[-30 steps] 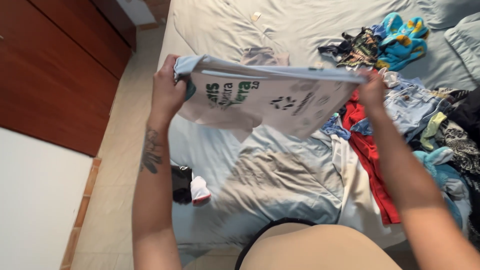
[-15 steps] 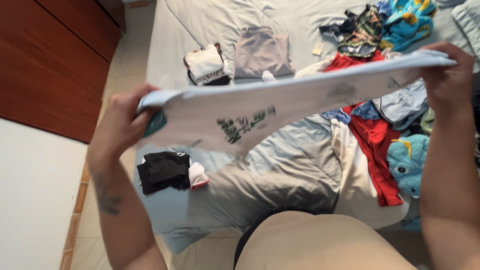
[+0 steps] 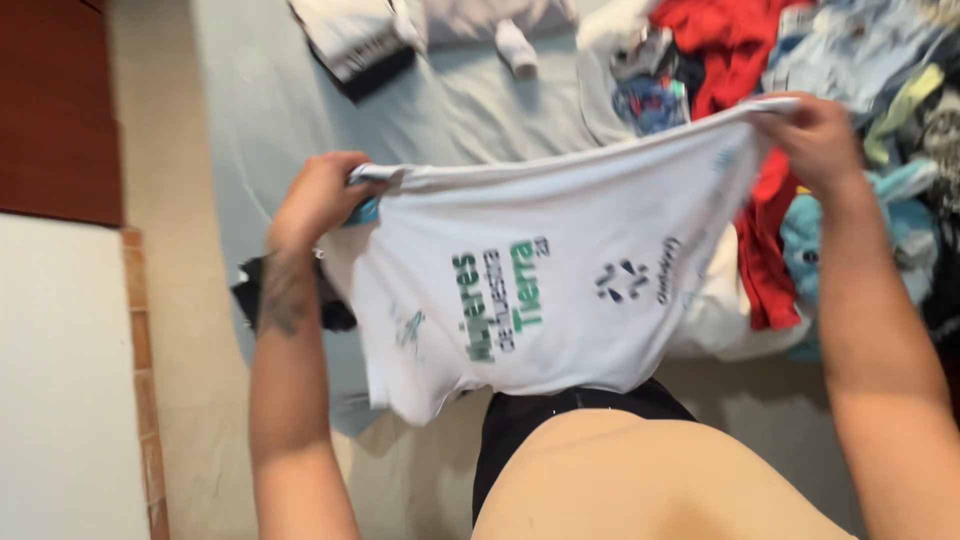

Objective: The person folds various clothing items on a bed, including underwear, socks, t-shirts, shorts, and a hoodie. Each item is folded and placed in a neat pile on the left side of the bed.

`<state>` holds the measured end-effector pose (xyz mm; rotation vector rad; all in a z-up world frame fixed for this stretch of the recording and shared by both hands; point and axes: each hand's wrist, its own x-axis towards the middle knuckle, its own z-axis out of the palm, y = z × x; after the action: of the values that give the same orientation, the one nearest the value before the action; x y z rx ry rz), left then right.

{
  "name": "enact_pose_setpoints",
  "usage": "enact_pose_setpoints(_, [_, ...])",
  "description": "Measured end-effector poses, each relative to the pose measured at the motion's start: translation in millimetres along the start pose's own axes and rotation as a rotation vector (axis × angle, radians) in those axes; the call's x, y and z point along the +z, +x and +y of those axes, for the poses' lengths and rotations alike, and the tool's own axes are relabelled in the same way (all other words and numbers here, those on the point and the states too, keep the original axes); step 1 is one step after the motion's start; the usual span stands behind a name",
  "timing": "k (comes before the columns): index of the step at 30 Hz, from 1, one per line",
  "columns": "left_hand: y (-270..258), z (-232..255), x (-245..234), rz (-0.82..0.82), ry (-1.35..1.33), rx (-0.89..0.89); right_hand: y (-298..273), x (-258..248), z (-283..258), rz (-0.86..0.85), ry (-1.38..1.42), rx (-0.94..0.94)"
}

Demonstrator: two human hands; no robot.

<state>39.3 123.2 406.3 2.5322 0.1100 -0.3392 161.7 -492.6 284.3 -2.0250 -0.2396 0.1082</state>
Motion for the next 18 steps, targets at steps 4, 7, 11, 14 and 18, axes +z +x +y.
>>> enact_pose_setpoints(4, [106.0, -92.9, 124.4, 0.127, 0.168, -0.042, 36.7, 57.4, 119.2, 0.067, -0.27, -0.098])
enact_pose_setpoints(7, [152.4, -134.9, 187.8, 0.228, 0.255, -0.068, 41.4, 98.9, 138.1, 0.099, -0.278, 0.022])
enact_pose_setpoints(11, [163.1, -142.9, 209.3, 0.321, 0.213, -0.091, 36.1, 132.6, 149.0, 0.118, 0.283, 0.461])
enact_pose_setpoints(14, [137.6, -143.7, 208.3, 0.311, 0.151, -0.101, 17.0, 141.0, 145.6, 0.166, 0.404, 0.603])
enact_pose_setpoints(18, [79.1, -146.6, 211.2, 0.355, 0.149, 0.036, -16.8, 137.7, 194.3, 0.211, 0.589, 0.709])
